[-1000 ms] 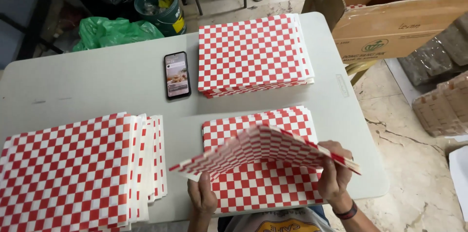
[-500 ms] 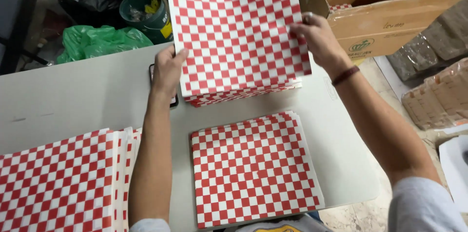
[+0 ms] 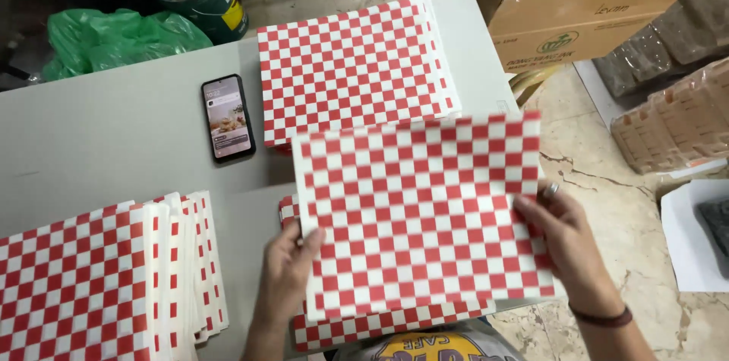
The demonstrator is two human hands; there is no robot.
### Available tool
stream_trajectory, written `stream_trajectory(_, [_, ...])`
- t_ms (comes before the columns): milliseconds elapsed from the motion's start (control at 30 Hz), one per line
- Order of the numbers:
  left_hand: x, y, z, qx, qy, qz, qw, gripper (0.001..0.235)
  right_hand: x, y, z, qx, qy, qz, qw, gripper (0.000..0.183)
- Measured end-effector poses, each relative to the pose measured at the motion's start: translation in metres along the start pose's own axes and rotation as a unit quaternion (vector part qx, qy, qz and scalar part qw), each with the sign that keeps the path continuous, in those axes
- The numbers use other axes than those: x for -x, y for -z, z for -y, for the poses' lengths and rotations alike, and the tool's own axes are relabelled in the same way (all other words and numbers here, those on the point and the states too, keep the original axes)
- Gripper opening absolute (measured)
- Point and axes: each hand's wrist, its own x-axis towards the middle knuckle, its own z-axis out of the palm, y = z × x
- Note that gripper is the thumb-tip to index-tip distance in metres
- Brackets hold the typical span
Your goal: Folding red and white checkered paper sheets and organizing them into stacks on a table.
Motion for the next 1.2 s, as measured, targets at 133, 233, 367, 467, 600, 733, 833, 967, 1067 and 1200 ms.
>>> stream_trajectory(133, [0.014, 0.002, 0.031, -0.012, 0.064, -0.008, 0.998, 0.046, 0.002, 0.0, -0.032, 0.005, -0.052, -0.006, 0.999, 0.016])
stream_trajectory(233, [0.014, 0.004, 0.038, -0.052, 0.131, -0.032, 0.99, 0.055, -0.009, -0.005, -0.044, 0.02, -0.048, 0.036, 0.998, 0.013])
stream_trajectory(367, [0.009, 0.009, 0.036, -0.409, 0.107, -0.067, 0.904, 0.04, -0.001, -0.021, -0.024, 0.183, -0.077, 0.016, 0.98, 0.027])
stream_trajectory(467, [0.008, 0.02, 0.008, -0.553, 0.06, -0.118, 0.822, 0.044, -0.001, -0.026, -0.022, 0.245, -0.078, -0.001, 0.966, 0.031])
stream_trajectory(600, [-0.024, 0.034, -0.012, -0.537, -0.108, -0.188, 0.816, 0.064, 0.011, -0.04, 0.001, 0.429, -0.103, -0.019, 0.897, 0.046])
stream_trajectory(733, [-0.058, 0.035, -0.037, -0.517, -0.2, -0.168, 0.815, 0.069, -0.007, -0.031, 0.015, 0.579, -0.042, -0.012, 0.814, 0.061])
stream_trajectory(833, [-0.079, 0.028, -0.057, -0.491, -0.219, -0.159, 0.828, 0.074, -0.045, -0.039, 0.056, 0.609, 0.097, -0.056, 0.785, 0.063])
stream_trajectory(967, [-0.092, 0.018, -0.08, -0.45, -0.206, -0.151, 0.856, 0.08, -0.147, -0.084, 0.097, 0.464, 0.314, -0.048, 0.827, 0.031])
stream_trajectory(1067, [-0.11, 0.019, -0.08, -0.441, -0.186, -0.146, 0.866, 0.088, -0.261, -0.105, 0.107, 0.46, 0.328, -0.046, 0.824, 0.027])
stream_trajectory(1200, [-0.116, 0.019, -0.081, -0.418, -0.169, -0.118, 0.885, 0.09, -0.312, -0.13, 0.114, 0.49, 0.275, -0.036, 0.826, 0.027])
